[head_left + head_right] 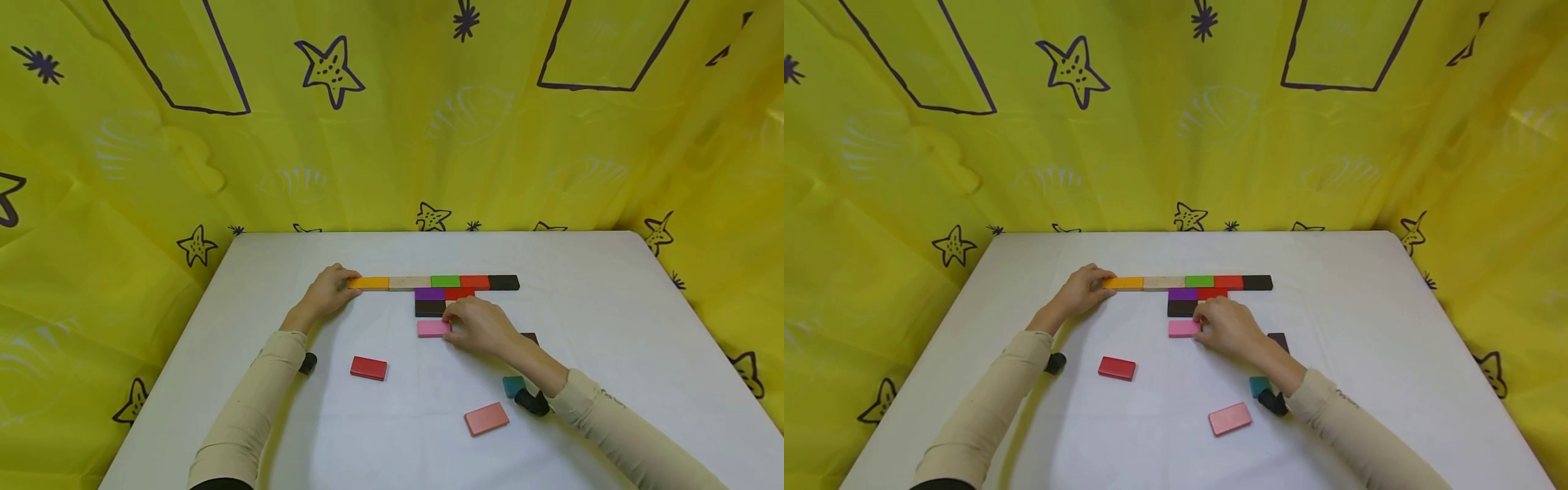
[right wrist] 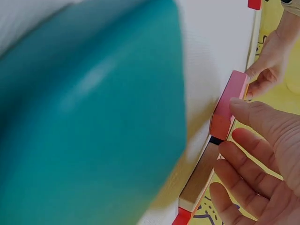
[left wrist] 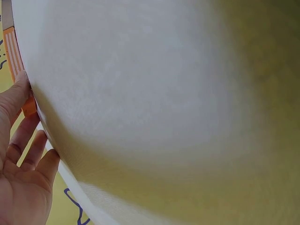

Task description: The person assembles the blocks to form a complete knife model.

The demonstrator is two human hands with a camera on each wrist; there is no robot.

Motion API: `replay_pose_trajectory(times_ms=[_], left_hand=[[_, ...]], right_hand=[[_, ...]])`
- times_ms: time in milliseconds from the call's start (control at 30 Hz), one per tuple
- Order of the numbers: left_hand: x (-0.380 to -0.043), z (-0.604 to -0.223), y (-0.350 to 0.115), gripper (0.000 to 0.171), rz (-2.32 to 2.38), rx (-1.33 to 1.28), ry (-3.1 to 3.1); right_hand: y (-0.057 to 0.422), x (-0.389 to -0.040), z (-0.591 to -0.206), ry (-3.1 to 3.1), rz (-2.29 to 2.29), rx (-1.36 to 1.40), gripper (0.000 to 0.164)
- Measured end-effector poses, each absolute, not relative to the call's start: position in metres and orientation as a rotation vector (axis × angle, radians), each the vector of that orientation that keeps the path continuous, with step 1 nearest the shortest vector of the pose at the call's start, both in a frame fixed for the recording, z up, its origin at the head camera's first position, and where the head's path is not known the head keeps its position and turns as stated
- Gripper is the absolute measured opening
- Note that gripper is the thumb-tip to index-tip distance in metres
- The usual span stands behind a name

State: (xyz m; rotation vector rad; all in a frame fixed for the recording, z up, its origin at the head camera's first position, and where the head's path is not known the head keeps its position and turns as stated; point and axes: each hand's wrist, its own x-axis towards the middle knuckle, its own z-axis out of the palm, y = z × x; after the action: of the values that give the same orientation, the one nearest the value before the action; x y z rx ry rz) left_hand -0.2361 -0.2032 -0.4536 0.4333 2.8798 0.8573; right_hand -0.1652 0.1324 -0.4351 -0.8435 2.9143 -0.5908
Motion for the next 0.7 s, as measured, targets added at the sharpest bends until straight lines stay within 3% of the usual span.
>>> replay_pose_trajectory(times_ms=[700], left_hand=[[-0.2374,-0.4571,-0.2044,0.033,0.886,0.435,2.873]], right_hand=[[0.1244,-0.1698,-0.4353,2.913,-0.69,-0.784,0.016]])
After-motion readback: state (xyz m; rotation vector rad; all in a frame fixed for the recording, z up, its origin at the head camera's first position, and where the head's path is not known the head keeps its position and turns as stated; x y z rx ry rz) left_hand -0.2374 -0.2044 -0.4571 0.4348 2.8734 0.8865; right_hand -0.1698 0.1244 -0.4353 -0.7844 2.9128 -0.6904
